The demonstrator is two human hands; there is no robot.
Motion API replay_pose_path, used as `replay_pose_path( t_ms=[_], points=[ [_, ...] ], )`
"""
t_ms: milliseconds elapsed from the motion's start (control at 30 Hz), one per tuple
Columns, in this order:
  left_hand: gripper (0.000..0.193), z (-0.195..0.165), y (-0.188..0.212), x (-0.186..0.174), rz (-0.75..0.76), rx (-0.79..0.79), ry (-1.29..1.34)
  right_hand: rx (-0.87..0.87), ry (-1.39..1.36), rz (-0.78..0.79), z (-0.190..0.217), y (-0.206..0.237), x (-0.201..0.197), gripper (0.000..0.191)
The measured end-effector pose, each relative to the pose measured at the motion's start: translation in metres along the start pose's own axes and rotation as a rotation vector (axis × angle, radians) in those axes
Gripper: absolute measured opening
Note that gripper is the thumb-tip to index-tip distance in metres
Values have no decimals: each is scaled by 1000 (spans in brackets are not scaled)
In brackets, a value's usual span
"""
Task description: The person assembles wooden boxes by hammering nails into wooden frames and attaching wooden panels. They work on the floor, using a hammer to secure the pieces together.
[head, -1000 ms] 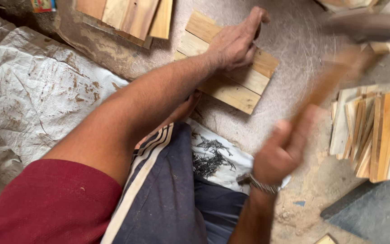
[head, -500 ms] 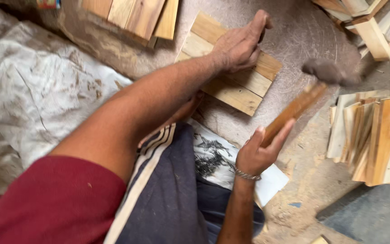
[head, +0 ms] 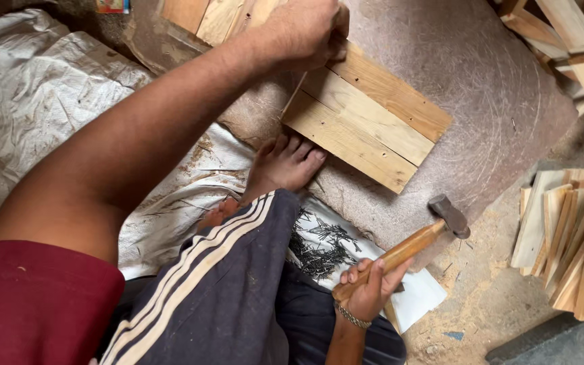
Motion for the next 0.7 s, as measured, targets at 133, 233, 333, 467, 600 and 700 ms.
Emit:
replay_pose_path(
  t_ms=[133, 233, 333, 467, 600, 700],
  points=[
    [18, 9, -10, 27, 82, -95, 94, 33, -94, 16, -17, -3, -3, 72],
    [20, -14, -15, 17, -46, -5, -20, 6, -44, 4, -21, -5, -2, 71],
    [23, -84, 12, 3, -276, 230, -106, 6, 65, -51, -23, -6, -3, 71],
    [39, -125, 101, 106, 299, 72, -58, -34, 177, -91, -15, -6, 3, 73],
    [57, -61, 177, 146, 312, -214, -355, -33, 127, -62, -10, -2, 13, 73],
    [45, -40, 182, 161, 291, -271, -388, -9, 123, -74, -12, 0, 12, 74]
  ],
)
Point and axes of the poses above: each hand's wrist, its own y-axis away from the middle knuckle, its own x-axis out of the palm, z = x × y, the point moved 10 cm from there along -y, towards the middle knuckle, and after that the axes turned 1 degree about y, right-handed, at the moved point
